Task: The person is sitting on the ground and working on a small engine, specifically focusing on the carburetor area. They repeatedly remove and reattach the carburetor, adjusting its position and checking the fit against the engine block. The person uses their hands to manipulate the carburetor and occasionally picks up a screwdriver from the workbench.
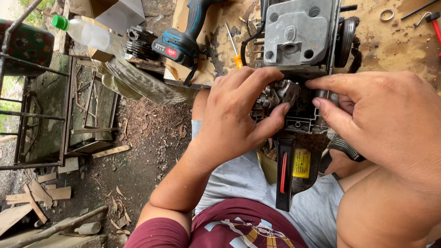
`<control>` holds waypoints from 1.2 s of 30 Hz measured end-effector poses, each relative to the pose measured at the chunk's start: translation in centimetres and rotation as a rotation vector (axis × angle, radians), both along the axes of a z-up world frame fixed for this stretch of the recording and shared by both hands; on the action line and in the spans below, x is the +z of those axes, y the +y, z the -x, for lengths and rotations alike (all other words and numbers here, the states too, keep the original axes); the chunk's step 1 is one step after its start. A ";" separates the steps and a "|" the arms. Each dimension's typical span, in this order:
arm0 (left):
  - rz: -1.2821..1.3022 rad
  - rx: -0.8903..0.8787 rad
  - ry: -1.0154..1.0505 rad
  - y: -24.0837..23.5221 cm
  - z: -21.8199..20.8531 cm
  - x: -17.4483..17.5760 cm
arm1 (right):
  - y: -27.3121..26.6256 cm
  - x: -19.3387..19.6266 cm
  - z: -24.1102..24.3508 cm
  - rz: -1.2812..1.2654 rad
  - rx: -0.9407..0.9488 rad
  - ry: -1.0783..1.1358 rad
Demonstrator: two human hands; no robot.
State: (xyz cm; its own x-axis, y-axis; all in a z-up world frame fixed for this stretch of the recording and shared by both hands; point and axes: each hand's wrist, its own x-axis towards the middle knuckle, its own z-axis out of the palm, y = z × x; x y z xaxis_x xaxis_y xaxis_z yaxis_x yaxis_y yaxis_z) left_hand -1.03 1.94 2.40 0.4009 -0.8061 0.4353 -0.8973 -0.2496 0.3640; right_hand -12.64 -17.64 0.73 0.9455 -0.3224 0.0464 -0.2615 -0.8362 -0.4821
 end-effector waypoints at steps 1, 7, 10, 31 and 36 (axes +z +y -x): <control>-0.008 0.013 -0.017 -0.1 0.0 0.0 | 0.1 0.0 0.0 -0.016 -0.008 -0.002; -0.041 0.054 0.071 -1.2 0.1 0.2 | 0.2 -0.3 -0.1 0.035 0.043 -0.088; -0.016 0.044 0.143 -1.4 -0.1 0.1 | 0.2 -0.5 -0.2 -0.009 0.011 -0.091; -0.053 0.045 0.212 -1.6 0.4 1.6 | 0.5 -1.3 0.3 0.164 0.076 -0.279; -0.049 0.036 0.145 -1.8 0.7 1.3 | 0.8 -1.7 0.0 0.218 0.104 -0.417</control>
